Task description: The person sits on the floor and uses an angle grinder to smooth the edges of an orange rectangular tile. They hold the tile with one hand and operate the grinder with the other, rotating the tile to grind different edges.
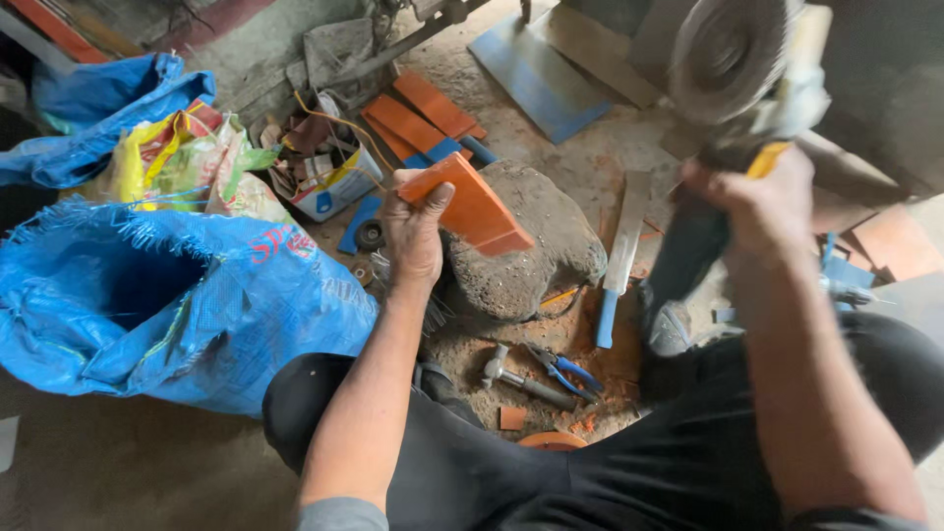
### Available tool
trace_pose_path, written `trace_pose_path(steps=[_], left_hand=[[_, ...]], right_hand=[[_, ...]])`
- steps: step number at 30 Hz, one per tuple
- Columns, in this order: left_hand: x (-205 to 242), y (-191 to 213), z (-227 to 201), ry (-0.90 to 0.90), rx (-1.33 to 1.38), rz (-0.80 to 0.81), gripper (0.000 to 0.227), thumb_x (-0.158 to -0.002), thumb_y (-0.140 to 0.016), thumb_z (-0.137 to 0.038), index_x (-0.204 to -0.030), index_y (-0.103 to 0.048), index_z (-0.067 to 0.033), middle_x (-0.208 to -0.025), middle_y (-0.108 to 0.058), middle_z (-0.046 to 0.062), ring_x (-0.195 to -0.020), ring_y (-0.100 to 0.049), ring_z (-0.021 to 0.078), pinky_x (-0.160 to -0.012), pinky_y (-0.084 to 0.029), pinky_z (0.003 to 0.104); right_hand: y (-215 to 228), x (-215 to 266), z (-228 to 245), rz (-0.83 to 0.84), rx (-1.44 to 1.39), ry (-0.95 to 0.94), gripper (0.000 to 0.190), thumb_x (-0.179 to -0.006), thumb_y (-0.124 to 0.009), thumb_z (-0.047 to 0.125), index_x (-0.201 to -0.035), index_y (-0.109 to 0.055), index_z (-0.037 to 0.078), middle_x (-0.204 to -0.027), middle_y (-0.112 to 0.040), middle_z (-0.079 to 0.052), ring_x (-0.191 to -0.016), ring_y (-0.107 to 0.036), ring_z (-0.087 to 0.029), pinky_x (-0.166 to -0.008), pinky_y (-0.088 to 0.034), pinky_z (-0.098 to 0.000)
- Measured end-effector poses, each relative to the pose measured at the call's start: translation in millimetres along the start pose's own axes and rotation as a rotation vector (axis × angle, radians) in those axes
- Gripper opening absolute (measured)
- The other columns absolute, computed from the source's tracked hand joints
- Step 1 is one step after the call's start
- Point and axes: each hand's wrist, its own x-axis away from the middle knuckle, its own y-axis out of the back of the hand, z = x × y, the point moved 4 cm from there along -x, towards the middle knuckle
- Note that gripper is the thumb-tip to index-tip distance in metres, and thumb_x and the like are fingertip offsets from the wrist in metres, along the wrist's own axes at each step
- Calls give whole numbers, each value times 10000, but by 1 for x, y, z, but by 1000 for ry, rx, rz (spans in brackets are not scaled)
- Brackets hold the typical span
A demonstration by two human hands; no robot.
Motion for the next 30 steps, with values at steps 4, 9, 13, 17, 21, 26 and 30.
trace_pose_path(steps=[4,9,13,17,21,26,30], left_hand=[[-2,-10,12,52,44,63,288,-894,-861,-251,-1048,-670,-99,-1014,-657,-43,-981,-566,84,-934,-459,276],[-10,-14,11,75,-17,53,307,-909,-878,-242,-1062,-656,-93,-1055,-653,-28,-1024,-572,93,-983,-463,274],[-18,-18,6,126,50,62,373,-844,-908,-216,-1071,-632,-110,-1061,-664,-12,-1037,-613,110,-991,-490,285],[-18,-18,5,125,-12,80,361,-853,-902,-203,-1081,-649,-84,-1092,-684,27,-1073,-636,143,-1026,-500,313],[-12,-19,7,132,46,94,318,-866,-891,-167,-1046,-643,-83,-1098,-703,51,-1092,-662,175,-1050,-518,347],[-8,-22,3,118,-3,101,296,-885,-882,-123,-1040,-633,-81,-1118,-681,45,-1093,-631,156,-1048,-501,335],[-4,-23,2,145,-15,101,306,-887,-871,-136,-1079,-643,-67,-1094,-674,56,-1052,-623,157,-1013,-501,323]], right_hand=[[-26,18,-56,11,-465,-363,406,-927,-754,247,-1249,-656,20,-1072,-706,-93,-936,-700,-205,-804,-598,-345],[-47,18,-45,315,-592,-250,520,-992,-763,392,-1220,-598,-45,-1056,-699,-164,-953,-703,-261,-819,-589,-385],[-48,18,-59,241,-408,-269,614,-869,-804,375,-1299,-581,-1,-1077,-697,-114,-924,-700,-216,-804,-601,-364],[-52,16,-77,177,-263,-213,612,-888,-806,418,-1286,-592,5,-1028,-695,-109,-857,-683,-186,-752,-580,-345],[-55,15,-80,188,-96,-164,636,-891,-811,446,-1318,-599,24,-1069,-675,-57,-930,-638,-125,-812,-566,-313],[-66,17,-69,244,182,-106,708,-872,-807,448,-1386,-579,17,-1206,-689,-61,-1099,-612,-117,-970,-512,-298],[-71,22,-60,248,305,-181,757,-817,-806,474,-1367,-559,15,-1195,-708,-71,-1104,-657,-133,-956,-553,-323]])
